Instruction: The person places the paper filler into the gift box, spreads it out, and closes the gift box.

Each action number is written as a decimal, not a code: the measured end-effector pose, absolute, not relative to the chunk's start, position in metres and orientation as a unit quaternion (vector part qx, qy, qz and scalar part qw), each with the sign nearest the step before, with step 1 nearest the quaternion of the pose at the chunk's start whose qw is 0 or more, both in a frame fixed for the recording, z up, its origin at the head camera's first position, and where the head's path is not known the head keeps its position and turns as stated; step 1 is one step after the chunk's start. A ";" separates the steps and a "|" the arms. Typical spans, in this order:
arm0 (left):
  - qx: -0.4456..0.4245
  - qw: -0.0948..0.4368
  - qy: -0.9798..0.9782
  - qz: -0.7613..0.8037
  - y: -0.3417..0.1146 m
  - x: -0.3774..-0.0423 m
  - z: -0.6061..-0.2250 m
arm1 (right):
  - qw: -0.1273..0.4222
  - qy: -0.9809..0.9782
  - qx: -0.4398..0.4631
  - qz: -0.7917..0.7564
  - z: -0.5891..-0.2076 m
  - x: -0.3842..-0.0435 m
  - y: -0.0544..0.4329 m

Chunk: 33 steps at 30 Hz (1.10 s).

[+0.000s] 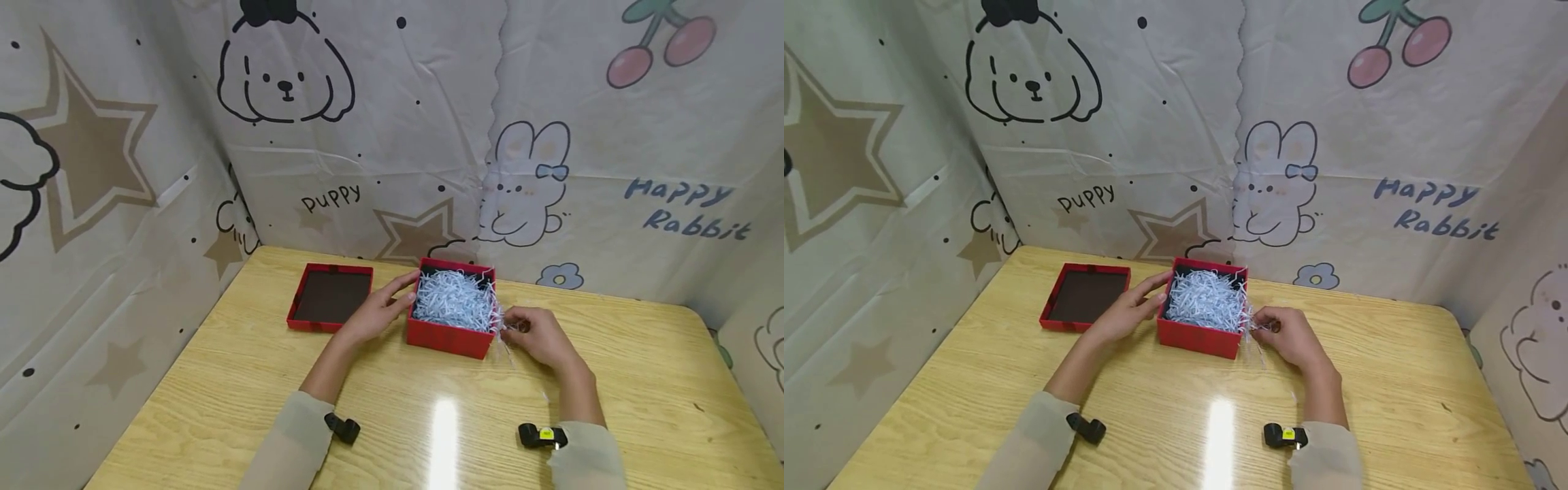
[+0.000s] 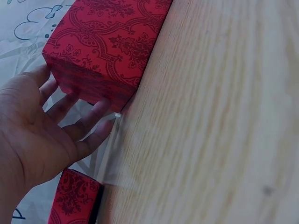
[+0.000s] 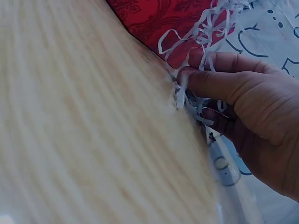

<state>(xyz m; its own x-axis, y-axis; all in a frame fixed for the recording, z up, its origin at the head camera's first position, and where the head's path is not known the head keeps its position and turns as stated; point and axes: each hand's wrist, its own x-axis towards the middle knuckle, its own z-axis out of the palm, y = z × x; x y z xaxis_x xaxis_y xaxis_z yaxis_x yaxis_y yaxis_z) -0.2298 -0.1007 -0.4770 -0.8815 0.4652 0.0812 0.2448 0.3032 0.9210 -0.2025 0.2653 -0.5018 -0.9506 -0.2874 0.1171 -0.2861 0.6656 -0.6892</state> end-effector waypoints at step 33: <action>0.221 0.105 0.797 0.552 -0.100 -0.230 -0.477 | 0.031 0.822 -0.188 -0.536 -0.424 -0.210 0.193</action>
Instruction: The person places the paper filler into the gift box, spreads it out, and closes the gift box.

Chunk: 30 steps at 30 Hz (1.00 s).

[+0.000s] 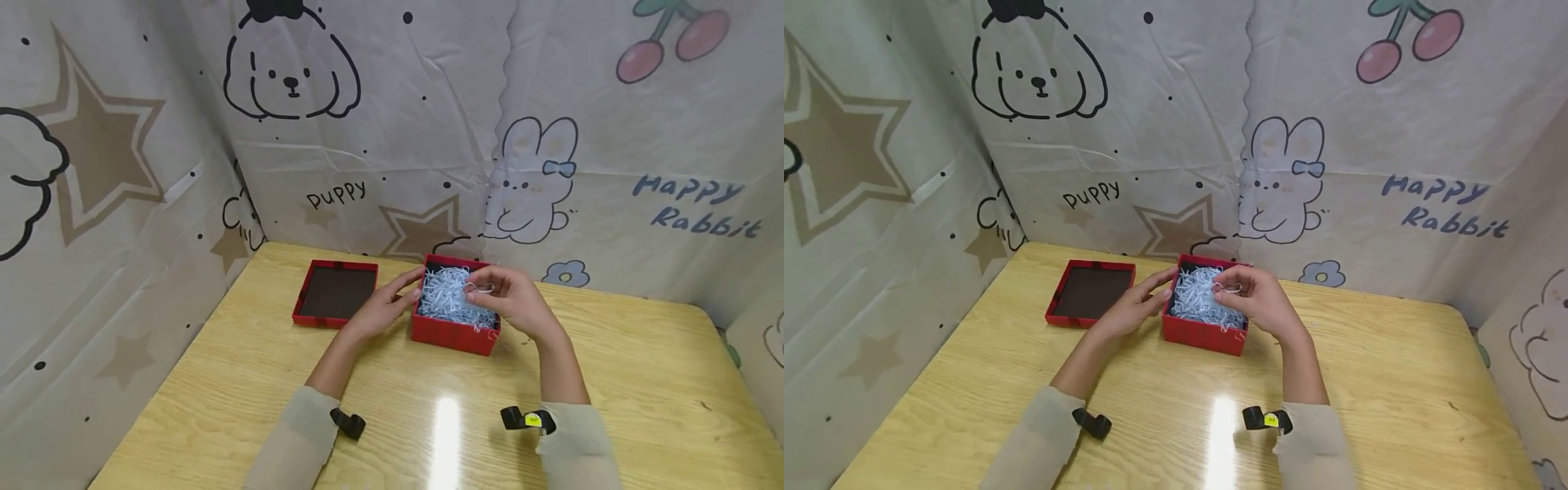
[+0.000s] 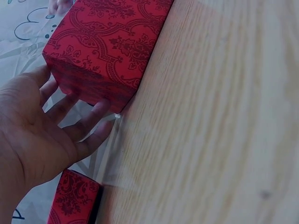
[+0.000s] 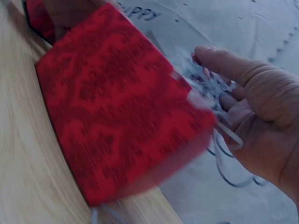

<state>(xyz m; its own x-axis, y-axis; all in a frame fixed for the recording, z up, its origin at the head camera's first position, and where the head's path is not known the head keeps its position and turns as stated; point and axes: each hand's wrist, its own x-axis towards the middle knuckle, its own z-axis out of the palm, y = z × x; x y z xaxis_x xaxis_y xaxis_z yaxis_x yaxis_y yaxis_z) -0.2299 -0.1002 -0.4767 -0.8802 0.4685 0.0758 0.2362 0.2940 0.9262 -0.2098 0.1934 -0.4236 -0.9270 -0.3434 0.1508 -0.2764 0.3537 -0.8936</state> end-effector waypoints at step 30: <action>0.218 0.103 0.796 0.555 -0.101 -0.229 -0.477 | 0.001 0.846 -0.171 -0.504 -0.387 -0.213 0.198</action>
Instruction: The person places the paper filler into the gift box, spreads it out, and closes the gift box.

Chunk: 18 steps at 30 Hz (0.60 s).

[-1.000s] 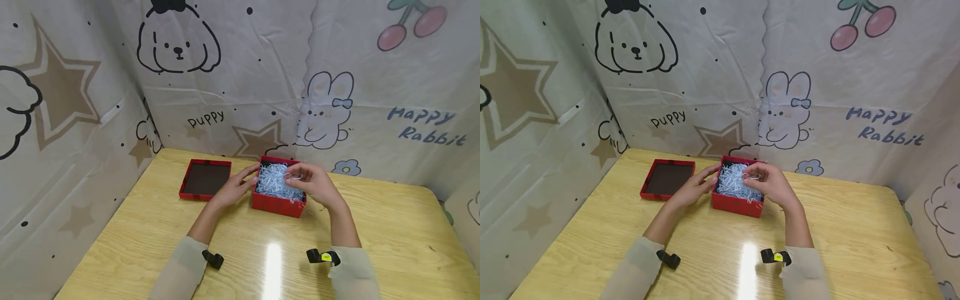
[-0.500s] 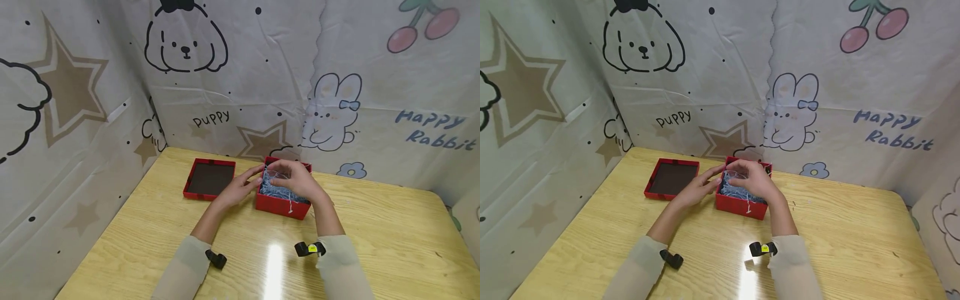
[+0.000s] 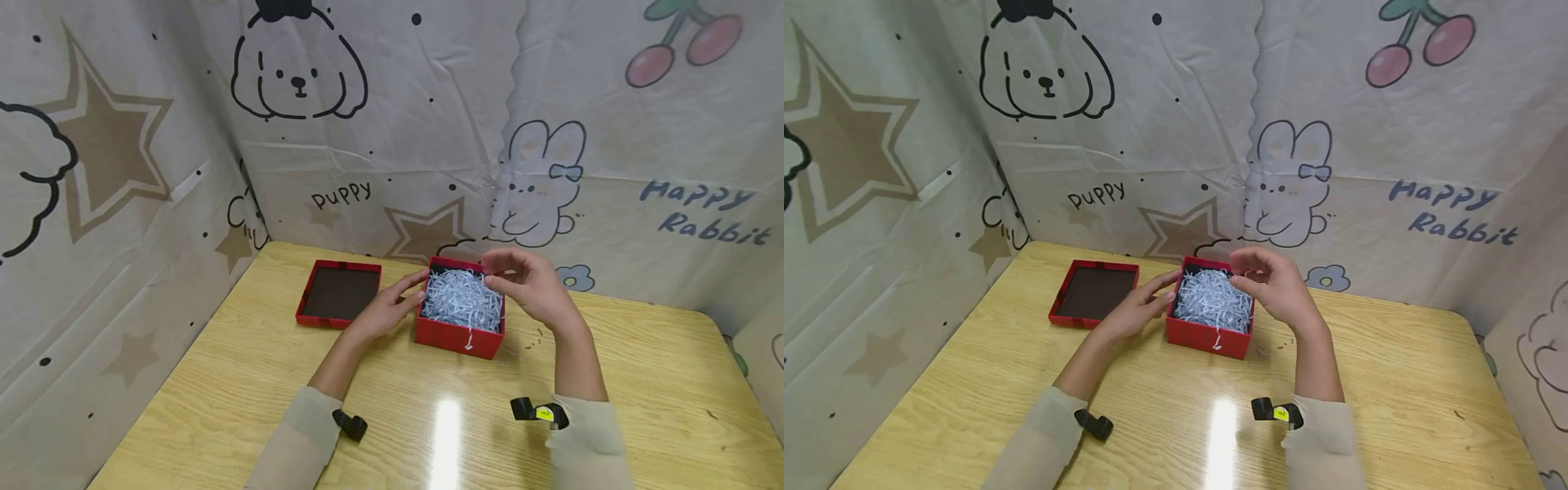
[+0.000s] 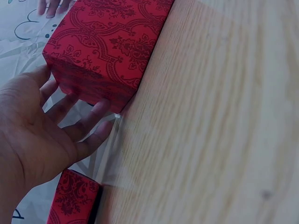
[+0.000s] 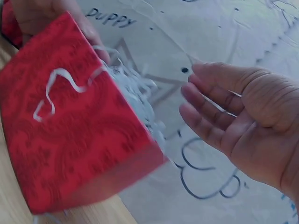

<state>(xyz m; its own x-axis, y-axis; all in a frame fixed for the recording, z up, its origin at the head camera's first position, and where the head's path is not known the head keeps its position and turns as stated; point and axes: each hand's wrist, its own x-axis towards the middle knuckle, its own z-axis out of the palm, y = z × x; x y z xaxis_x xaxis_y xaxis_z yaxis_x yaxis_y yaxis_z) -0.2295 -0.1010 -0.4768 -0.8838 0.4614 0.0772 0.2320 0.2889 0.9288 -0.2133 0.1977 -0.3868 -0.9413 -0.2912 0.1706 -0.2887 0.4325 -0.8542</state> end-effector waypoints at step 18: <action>0.213 0.117 0.790 0.563 -0.101 -0.230 -0.476 | 0.105 0.810 -0.280 -0.505 -0.421 -0.229 0.166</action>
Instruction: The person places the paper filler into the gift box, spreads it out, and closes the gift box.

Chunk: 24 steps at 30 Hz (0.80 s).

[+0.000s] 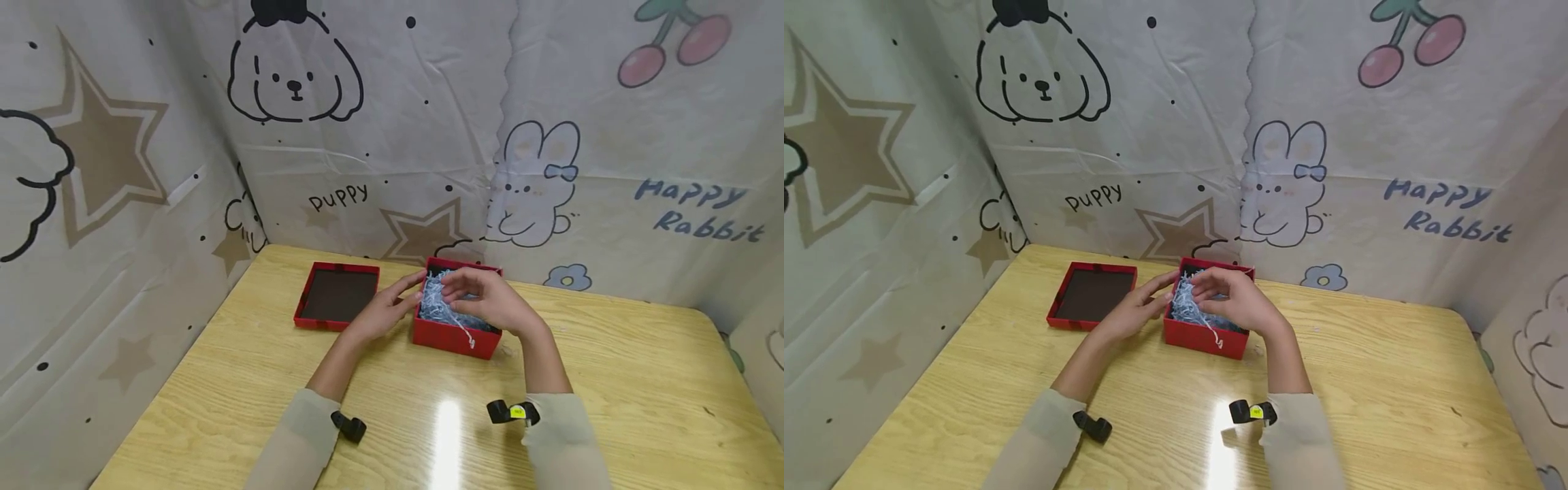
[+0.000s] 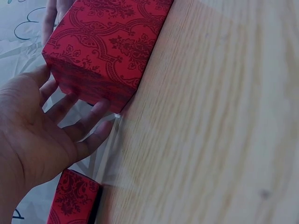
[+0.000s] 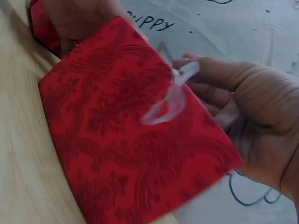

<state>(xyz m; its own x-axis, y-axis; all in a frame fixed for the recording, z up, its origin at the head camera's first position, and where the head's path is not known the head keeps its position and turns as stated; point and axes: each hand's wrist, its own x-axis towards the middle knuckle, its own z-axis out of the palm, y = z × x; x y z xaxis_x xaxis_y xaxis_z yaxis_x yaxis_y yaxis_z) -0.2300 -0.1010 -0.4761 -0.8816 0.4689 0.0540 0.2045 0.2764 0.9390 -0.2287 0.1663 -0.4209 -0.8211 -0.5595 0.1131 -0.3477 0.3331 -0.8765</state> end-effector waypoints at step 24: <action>0.208 0.121 0.788 0.567 -0.102 -0.231 -0.477 | 0.097 0.887 -0.220 -0.393 -0.436 -0.246 0.128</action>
